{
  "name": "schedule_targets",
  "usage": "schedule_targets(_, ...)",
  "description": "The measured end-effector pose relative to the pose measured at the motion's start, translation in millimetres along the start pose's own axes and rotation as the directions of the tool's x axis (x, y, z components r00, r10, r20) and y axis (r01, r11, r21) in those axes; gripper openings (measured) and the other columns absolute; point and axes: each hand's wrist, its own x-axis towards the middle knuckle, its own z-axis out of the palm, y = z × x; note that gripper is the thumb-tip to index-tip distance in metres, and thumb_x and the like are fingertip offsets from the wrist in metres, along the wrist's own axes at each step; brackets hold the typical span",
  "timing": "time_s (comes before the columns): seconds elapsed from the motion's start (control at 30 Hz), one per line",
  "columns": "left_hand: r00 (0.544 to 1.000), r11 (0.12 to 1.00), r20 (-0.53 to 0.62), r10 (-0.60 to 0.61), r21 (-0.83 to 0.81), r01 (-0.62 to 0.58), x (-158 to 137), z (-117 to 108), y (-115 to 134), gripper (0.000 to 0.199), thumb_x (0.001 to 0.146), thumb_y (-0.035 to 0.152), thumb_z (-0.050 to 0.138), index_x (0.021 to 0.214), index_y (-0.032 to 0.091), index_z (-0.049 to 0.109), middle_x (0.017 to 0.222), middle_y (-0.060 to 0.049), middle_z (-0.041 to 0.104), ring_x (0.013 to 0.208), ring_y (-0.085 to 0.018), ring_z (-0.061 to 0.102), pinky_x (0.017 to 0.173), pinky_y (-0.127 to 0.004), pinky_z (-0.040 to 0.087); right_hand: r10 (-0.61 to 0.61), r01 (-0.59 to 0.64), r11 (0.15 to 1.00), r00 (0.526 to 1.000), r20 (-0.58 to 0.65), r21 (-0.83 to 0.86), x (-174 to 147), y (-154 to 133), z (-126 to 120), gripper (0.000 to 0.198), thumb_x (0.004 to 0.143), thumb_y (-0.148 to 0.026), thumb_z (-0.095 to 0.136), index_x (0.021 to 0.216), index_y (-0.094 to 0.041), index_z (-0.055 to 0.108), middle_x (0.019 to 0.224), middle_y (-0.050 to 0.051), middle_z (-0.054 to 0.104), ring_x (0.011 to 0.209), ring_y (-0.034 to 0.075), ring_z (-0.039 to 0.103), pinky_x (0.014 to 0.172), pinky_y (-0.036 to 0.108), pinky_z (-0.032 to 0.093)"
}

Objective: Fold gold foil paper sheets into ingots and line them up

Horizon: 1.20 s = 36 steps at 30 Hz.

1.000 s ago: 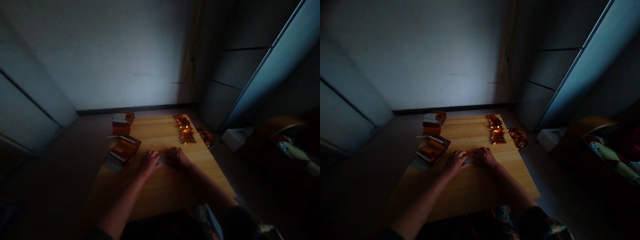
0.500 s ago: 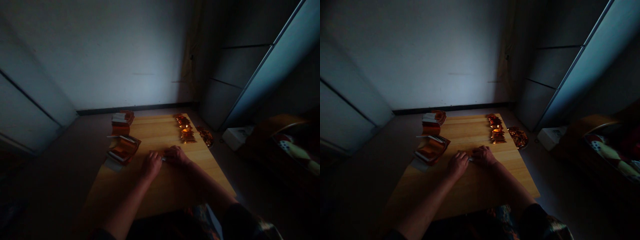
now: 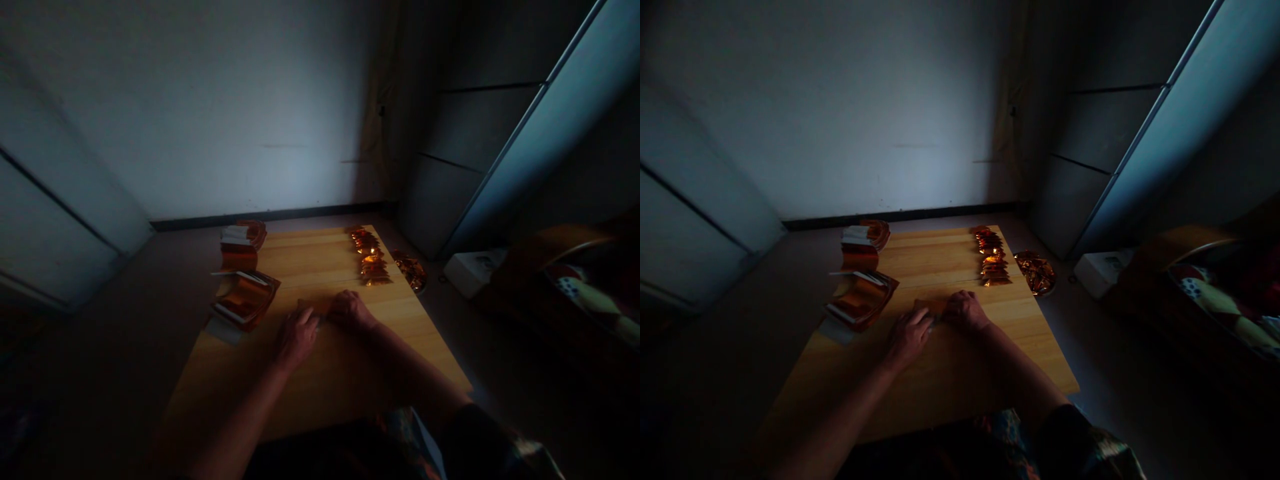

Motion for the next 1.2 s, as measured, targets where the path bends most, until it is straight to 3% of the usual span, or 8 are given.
schedule_targets(0.43,0.997,0.993,-0.053,0.050,-0.108,-0.055,-4,-4,-1,0.029,0.084,0.014,0.045,0.108,0.022,0.060,0.105,-0.006,0.062,0.099,-0.022,0.054,0.090,-0.038,0.044,0.166,-0.156,0.984,0.978,0.127,-0.089,14,-18,-12,0.015,0.085,-0.033,0.060,0.083,-0.022,0.070,0.087,0.005,0.065,0.088,0.019,0.050,0.076,0.030,0.028)
schedule_targets(0.63,0.996,0.992,-0.033,0.079,-0.099,-0.082,-7,-4,-1,0.038,0.081,0.016,0.052,0.117,0.027,0.057,0.106,-0.005,0.059,0.099,-0.023,0.053,0.091,-0.040,0.043,0.195,-0.180,0.976,0.974,0.120,-0.123,13,-18,-10,0.016,0.086,-0.031,0.057,0.086,-0.021,0.069,0.090,0.005,0.065,0.088,0.018,0.050,0.077,0.030,0.028)
schedule_targets(0.97,0.995,0.993,-0.059,0.079,-0.086,-0.083,-8,-3,2,0.030,0.081,0.017,0.053,0.108,0.026,0.062,0.108,-0.006,0.058,0.102,-0.023,0.053,0.091,-0.041,0.042,0.276,-0.269,0.959,0.958,0.075,-0.092,14,-22,-8,0.010,0.078,-0.026,0.062,0.083,-0.021,0.070,0.086,0.004,0.066,0.085,0.018,0.053,0.078,0.029,0.031)
schedule_targets(1.2,0.997,0.996,-0.016,0.076,-0.043,-0.076,-8,-6,4,0.030,0.080,0.017,0.054,0.108,0.026,0.060,0.111,-0.006,0.056,0.105,-0.024,0.052,0.090,-0.041,0.040,0.281,-0.282,0.959,0.958,0.051,0.009,10,-16,-5,0.015,0.075,-0.017,0.059,0.082,-0.022,0.072,0.087,0.004,0.068,0.085,0.017,0.058,0.080,0.027,0.036)
